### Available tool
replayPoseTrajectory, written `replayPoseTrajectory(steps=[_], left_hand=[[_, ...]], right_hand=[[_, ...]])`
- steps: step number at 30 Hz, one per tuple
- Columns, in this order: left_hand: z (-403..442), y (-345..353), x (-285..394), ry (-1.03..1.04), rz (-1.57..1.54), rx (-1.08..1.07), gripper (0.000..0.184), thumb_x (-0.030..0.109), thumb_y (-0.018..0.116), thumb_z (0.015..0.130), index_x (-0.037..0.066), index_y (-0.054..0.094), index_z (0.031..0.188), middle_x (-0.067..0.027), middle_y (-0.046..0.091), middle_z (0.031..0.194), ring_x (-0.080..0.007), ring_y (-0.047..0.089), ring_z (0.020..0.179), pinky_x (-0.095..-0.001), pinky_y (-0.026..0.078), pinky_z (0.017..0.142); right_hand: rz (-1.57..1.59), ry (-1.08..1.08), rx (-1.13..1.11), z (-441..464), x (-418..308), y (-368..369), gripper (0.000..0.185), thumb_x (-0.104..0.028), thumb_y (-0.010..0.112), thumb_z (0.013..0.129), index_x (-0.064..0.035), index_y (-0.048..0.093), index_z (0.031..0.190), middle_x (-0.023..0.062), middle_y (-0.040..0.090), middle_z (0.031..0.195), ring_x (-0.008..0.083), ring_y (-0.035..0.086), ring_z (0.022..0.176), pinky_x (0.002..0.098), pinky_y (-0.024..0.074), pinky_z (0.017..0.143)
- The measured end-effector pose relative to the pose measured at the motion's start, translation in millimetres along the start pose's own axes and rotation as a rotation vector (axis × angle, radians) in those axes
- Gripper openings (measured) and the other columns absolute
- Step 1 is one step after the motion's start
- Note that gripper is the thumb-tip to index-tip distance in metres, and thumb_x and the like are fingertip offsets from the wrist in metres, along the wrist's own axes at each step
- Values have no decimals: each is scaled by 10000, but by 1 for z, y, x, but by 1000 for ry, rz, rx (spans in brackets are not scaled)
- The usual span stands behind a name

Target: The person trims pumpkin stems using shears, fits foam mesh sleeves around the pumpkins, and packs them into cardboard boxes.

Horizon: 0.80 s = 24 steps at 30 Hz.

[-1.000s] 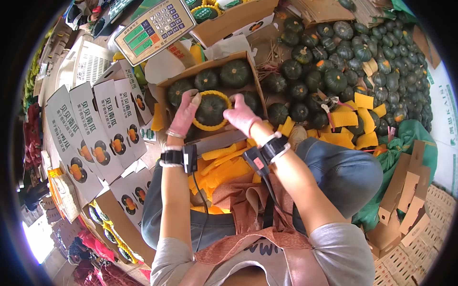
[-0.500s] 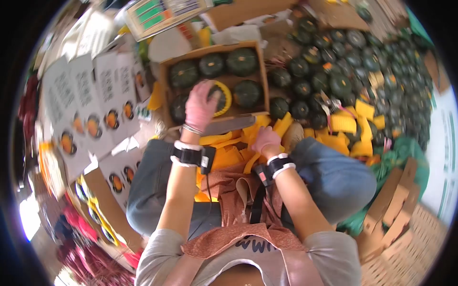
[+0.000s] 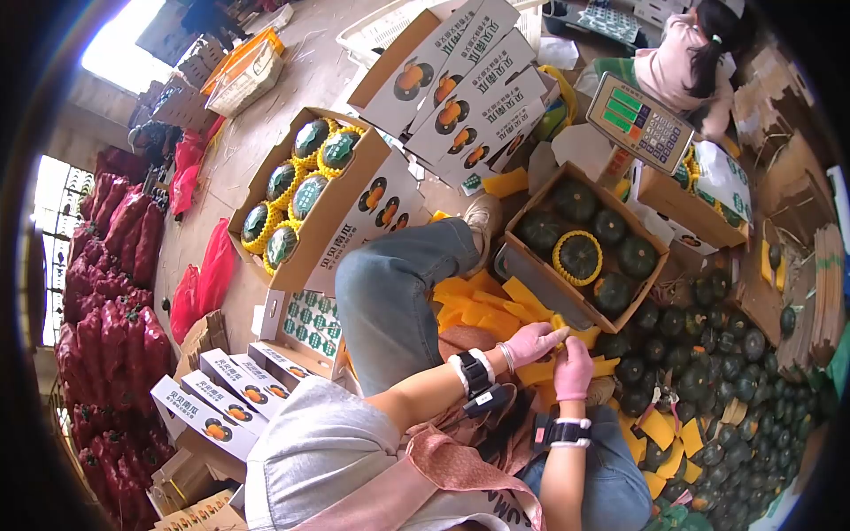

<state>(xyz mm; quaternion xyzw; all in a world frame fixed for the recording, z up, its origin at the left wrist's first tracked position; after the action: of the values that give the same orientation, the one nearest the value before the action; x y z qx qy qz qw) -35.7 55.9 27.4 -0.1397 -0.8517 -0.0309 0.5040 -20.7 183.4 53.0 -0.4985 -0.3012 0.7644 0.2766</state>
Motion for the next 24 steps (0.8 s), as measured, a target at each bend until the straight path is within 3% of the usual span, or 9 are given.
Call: replayPoseTrajectory(steps=[4, 10, 13, 17, 19, 21, 22, 23, 24], left_hand=[[-21, 0, 39, 179, -310, -97, 334, 344, 561, 900, 22, 597, 819, 2, 521, 648, -71, 475, 561, -229, 383, 497], [-43, 0, 79, 283, 50, -258, 328, 306, 572, 887, -18, 614, 903, -38, 575, 691, -119, 542, 621, -268, 468, 587], [-57, 3, 86, 481, -74, -290, 314, 294, 574, 880, -15, 625, 863, -64, 597, 729, -138, 566, 655, -287, 478, 605], [-71, -20, 94, 664, 131, 87, 196, 160, 658, 725, 2, 563, 788, -133, 535, 688, -239, 552, 621, -344, 452, 566], [-84, -27, 111, 783, 251, 277, 228, 94, 676, 620, 10, 547, 789, -157, 520, 683, -318, 545, 644, -369, 454, 592], [-74, -27, 93, 554, 189, 277, 251, 65, 627, 691, 5, 602, 933, -174, 606, 805, -308, 591, 710, -353, 491, 660], [-58, -23, 71, 500, 115, 142, 254, 49, 569, 758, 5, 609, 1004, -145, 638, 846, -239, 622, 745, -314, 496, 661], [-66, -21, 74, 191, -273, -65, 245, 50, 550, 792, 3, 603, 1026, -84, 640, 838, -170, 626, 755, -270, 495, 660], [-59, -15, 56, 38, -734, -170, 217, 69, 560, 822, 4, 598, 1027, -50, 630, 887, -140, 617, 765, -246, 493, 646]], right_hand=[[933, 608, 127, -21, -20, -26, 127, -131, 519, 873, -25, 556, 934, 6, 528, 928, 100, 488, 885, 243, 437, 795], [1478, 643, 248, -29, -25, -33, 252, -305, 510, 920, -58, 556, 933, 14, 534, 969, 148, 527, 882, 284, 467, 783], [1156, 774, 282, -26, -28, -38, 370, -415, 561, 885, -82, 532, 1043, 20, 543, 984, 152, 534, 910, 278, 474, 730], [914, 670, 392, -18, -21, -52, 233, -92, 634, 763, -57, 488, 941, 9, 475, 879, 117, 484, 830, 265, 433, 778], [406, 566, 384, -3, -52, -72, 255, 15, 581, 712, -39, 467, 933, 17, 450, 842, 139, 472, 800, 278, 432, 786], [368, 427, 391, 0, -60, -63, 315, 3, 607, 727, -34, 471, 1009, 48, 537, 901, 158, 523, 847, 296, 443, 791], [296, 486, 375, 2, -68, -64, 269, 14, 582, 747, -34, 497, 997, 60, 559, 924, 174, 548, 873, 297, 452, 789], [54, 307, 356, -4, -54, -58, 253, 44, 572, 738, -27, 533, 977, 66, 585, 912, 184, 566, 830, 302, 465, 772], [302, 521, 200, -14, -29, -46, 261, 47, 571, 736, -16, 556, 989, 75, 608, 936, 189, 585, 844, 304, 474, 783]])
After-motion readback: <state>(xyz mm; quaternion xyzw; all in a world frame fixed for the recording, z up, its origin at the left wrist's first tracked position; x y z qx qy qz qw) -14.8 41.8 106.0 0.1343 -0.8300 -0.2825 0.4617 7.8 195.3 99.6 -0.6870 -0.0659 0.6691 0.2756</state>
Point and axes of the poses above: each hand's wrist, its own z-axis towards the middle knuckle, its own y-axis out of the palm, x = y × z, the point moved 6 cm from there along z, towards the middle knuckle
